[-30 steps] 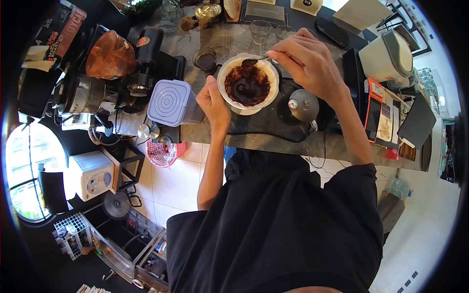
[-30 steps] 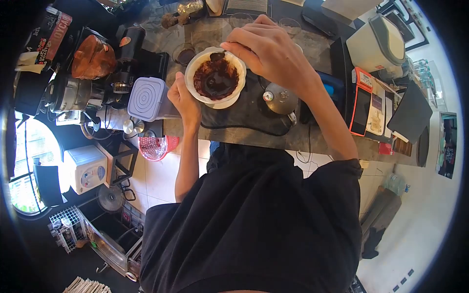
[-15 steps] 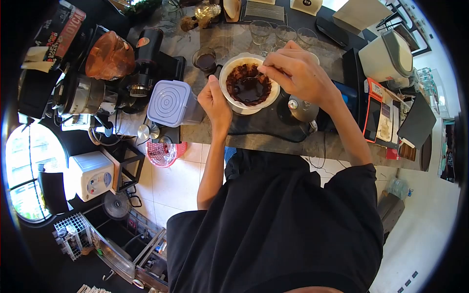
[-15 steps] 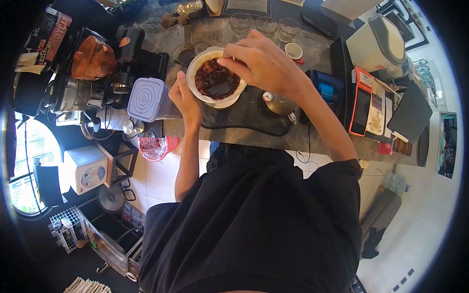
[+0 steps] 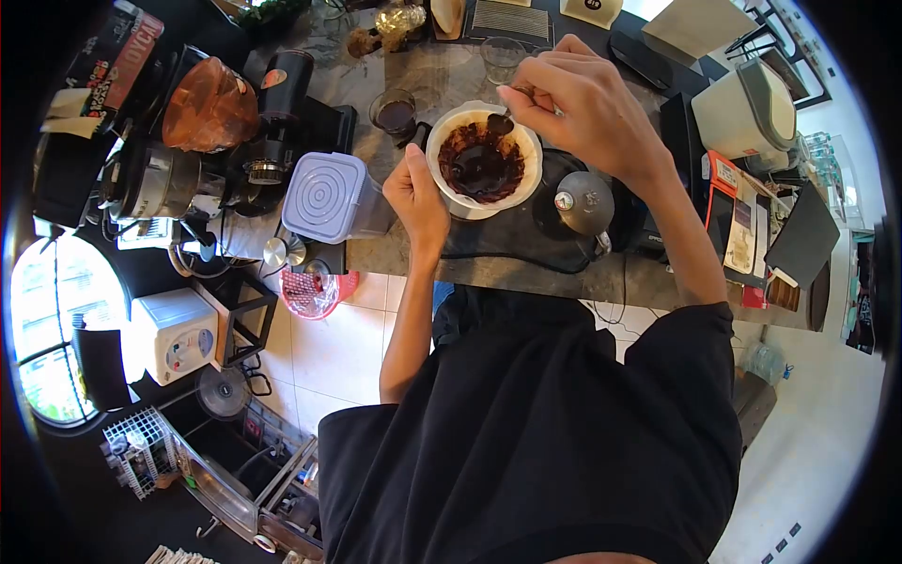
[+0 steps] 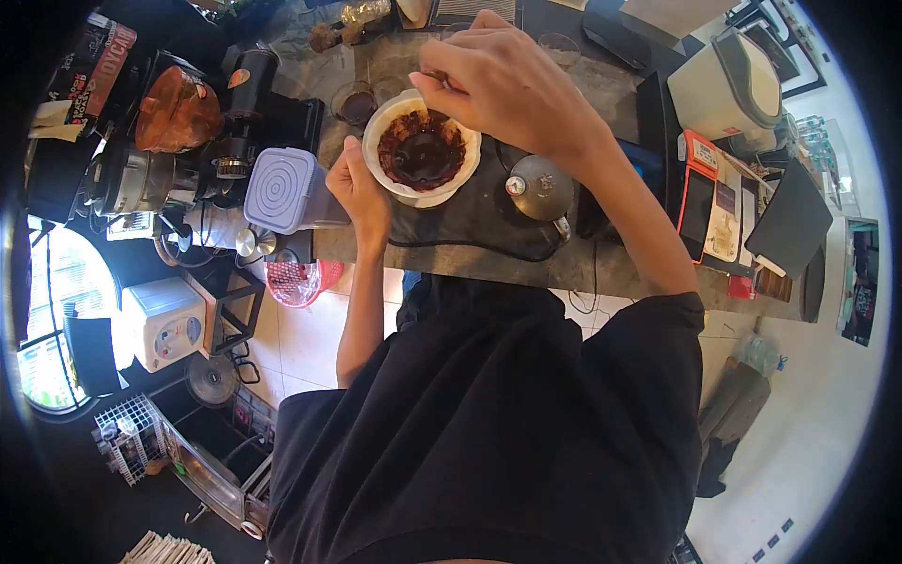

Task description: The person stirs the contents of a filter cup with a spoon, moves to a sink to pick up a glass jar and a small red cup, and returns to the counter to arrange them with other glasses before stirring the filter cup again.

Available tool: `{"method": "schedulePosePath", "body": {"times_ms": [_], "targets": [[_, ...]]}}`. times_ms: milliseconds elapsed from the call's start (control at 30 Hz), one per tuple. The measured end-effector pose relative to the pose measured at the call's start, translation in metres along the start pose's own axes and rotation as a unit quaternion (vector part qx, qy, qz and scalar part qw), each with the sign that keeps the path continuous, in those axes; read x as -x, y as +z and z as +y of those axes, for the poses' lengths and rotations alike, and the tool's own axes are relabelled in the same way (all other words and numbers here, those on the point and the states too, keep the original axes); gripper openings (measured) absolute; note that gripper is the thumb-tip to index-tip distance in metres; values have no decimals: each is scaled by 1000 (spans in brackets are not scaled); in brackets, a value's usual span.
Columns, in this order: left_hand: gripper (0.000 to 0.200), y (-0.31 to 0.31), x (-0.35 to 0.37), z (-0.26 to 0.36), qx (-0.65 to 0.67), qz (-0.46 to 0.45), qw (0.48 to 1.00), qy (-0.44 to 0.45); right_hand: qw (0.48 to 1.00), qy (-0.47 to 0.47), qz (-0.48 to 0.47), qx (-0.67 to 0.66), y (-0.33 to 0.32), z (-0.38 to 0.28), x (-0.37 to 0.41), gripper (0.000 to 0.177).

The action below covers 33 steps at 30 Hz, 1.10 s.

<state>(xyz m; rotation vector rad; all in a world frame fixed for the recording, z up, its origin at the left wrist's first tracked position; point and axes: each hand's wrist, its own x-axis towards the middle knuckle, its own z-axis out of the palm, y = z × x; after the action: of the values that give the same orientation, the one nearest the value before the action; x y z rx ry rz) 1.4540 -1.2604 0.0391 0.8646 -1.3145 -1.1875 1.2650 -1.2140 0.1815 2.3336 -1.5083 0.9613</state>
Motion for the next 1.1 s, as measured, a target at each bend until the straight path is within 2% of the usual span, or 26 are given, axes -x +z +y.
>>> {"method": "schedulePosePath", "body": {"times_ms": [133,400,700,833,933,1100], "targets": [[47,0,1,1,-10,-1,1000,-2,999,6,-6,-41,16,0,1,23],[46,-7,1,-10,-21,3,1000,2,992,103,-14,-73,21,1,9,21],[47,-6,0,-3,-4,11,1000,0,996,53,53,-37,1,-3,4,18],[47,-4,-1,-4,-2,20,1000,-5,999,31,9,-28,9,-2,8,18],[48,-4,-1,-4,-6,13,1000,2,996,51,-7,-75,20,-3,15,19],[47,1,1,5,18,23,1000,6,983,141,-32,-111,35,0,27,21]]}}
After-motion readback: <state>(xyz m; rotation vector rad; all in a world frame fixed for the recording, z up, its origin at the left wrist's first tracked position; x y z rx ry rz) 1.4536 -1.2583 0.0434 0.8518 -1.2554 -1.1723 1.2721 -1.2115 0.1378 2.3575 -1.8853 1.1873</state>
